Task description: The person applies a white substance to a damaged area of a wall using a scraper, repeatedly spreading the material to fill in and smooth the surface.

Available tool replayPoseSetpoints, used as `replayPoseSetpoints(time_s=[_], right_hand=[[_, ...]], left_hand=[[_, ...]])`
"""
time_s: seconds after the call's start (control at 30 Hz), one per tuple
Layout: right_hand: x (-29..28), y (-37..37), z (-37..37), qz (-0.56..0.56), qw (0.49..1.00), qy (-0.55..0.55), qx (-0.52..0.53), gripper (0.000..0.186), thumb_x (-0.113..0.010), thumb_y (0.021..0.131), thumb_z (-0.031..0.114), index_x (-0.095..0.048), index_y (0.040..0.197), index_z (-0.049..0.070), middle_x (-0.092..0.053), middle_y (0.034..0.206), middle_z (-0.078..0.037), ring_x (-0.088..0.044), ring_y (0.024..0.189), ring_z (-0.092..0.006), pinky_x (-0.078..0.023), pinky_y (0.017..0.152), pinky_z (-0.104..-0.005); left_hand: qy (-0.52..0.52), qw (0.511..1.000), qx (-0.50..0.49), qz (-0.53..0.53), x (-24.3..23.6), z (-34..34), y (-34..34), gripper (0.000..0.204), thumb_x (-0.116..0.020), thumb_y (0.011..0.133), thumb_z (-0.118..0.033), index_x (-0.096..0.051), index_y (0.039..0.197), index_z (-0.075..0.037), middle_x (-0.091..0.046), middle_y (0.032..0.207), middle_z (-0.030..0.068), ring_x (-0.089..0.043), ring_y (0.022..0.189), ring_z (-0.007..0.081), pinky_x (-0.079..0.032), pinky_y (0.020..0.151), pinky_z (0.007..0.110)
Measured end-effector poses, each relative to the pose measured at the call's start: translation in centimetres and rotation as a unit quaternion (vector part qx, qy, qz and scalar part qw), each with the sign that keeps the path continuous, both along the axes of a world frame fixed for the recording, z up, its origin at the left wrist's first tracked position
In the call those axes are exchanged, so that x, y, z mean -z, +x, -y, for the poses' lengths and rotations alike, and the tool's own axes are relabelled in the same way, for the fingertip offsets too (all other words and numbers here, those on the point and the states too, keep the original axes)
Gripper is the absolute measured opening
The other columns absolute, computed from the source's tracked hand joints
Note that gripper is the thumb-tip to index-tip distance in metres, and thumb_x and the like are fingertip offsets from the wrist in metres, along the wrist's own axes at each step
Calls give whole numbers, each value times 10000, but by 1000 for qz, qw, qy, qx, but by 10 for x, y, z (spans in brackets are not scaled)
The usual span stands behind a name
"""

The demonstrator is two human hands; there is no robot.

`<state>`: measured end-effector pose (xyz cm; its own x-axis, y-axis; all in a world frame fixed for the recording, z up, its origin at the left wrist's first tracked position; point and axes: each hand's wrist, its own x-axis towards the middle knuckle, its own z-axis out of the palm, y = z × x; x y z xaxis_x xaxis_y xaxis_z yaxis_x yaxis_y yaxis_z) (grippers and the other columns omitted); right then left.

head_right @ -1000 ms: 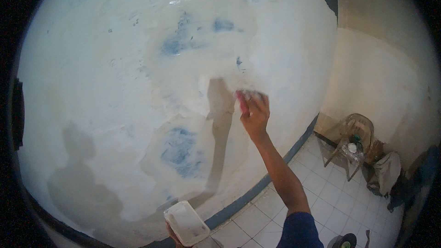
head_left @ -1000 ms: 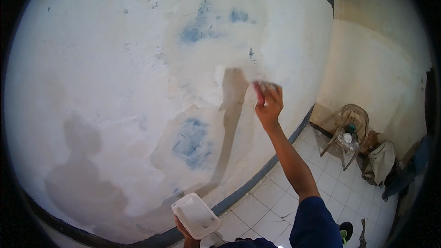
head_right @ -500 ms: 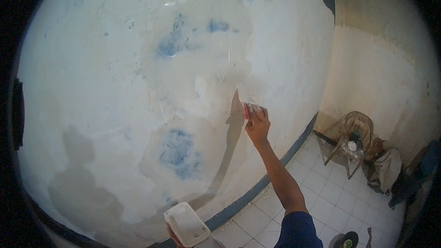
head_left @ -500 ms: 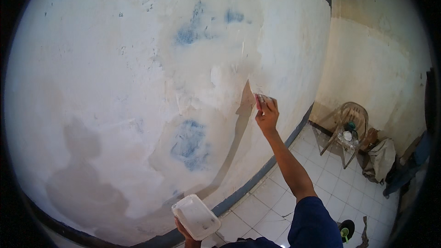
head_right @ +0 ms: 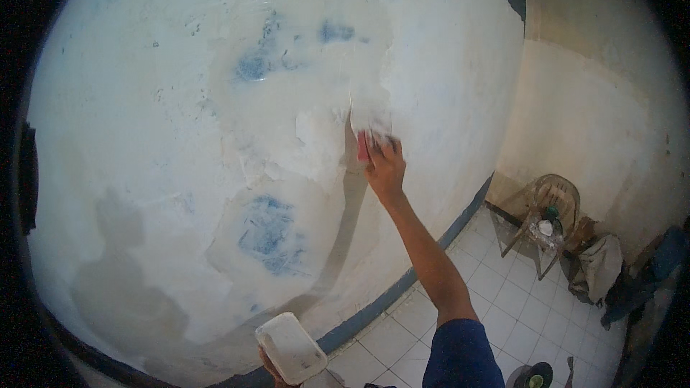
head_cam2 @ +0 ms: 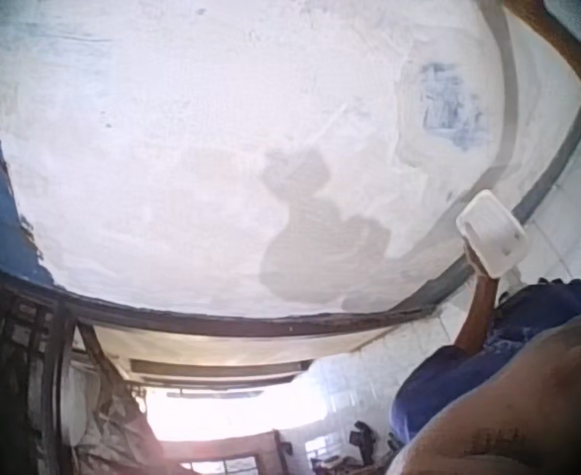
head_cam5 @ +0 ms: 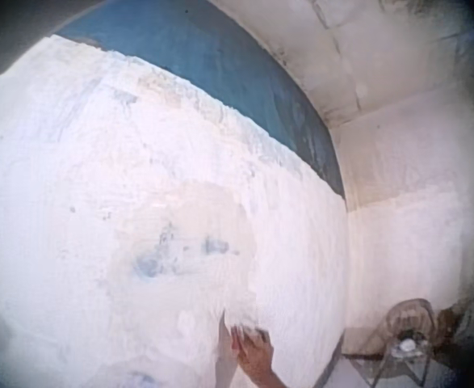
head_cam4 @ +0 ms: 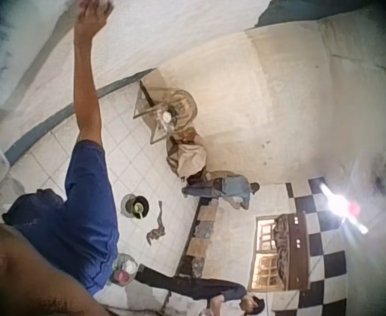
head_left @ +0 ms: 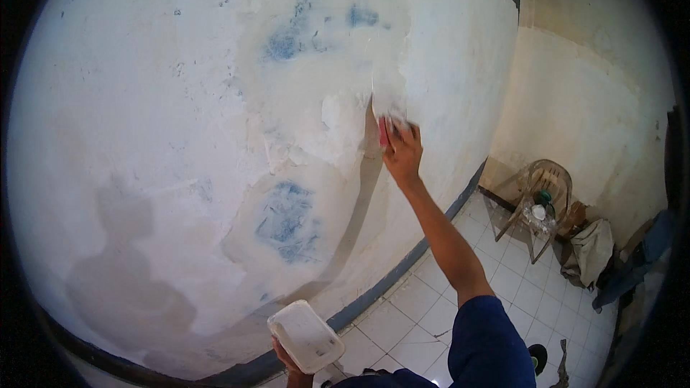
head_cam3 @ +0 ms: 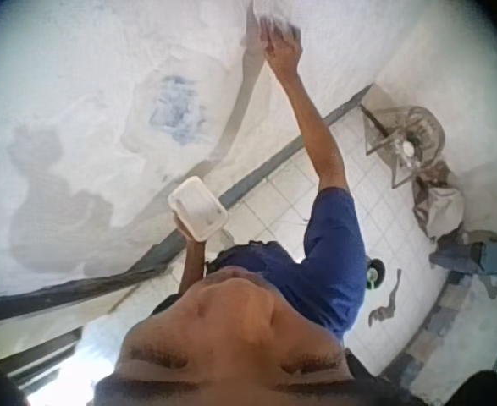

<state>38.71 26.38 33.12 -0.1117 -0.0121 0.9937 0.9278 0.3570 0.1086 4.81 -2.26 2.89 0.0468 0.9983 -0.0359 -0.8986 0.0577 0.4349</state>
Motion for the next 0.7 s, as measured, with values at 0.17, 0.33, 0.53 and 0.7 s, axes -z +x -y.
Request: replayPoseSetpoints(time_s=[0.17, 0.33, 0.53, 0.7], right_hand=[[51, 15, 27, -7, 997, -22, -75, 554, -581, 596, -132, -697, 1119, 10, -648, 1112, -128, -593, 964, -370, -516, 810, -432], [-13, 7, 23, -71, 994, 69, -42, 531, -616, 623, -141, -697, 1119, 30, -624, 1108, -101, -579, 957, -331, -517, 753, -400], [-48, -35, 3, -95, 994, 53, -35, 549, -605, 623, -115, -690, 1145, 32, -611, 1141, -106, -565, 995, -345, -514, 786, -412], [42, -49, 20, -88, 995, -6, -45, 578, -570, 626, -102, -691, 1171, 49, -619, 1153, -100, -557, 979, -370, -514, 813, -442]], left_hand=[[-8, 999, -42, -10, 16, -8, -6, 756, -389, 896, -685, -423, 1466, -188, -497, 1419, 82, -515, 1255, 371, -448, 1010, 589], [-8, 999, -46, -14, 1, -10, -4, 738, -395, 898, -681, -445, 1445, -189, -512, 1404, 76, -543, 1221, 368, -461, 997, 582], [-12, 999, -47, -18, 12, -9, -5, 761, -392, 888, -699, -428, 1455, -191, -518, 1391, 86, -547, 1215, 371, -482, 965, 592], [-13, 1000, -10, 4, 1, -8, -6, 770, -385, 888, -703, -412, 1466, -195, -514, 1398, 92, -539, 1225, 376, -475, 976, 598]])
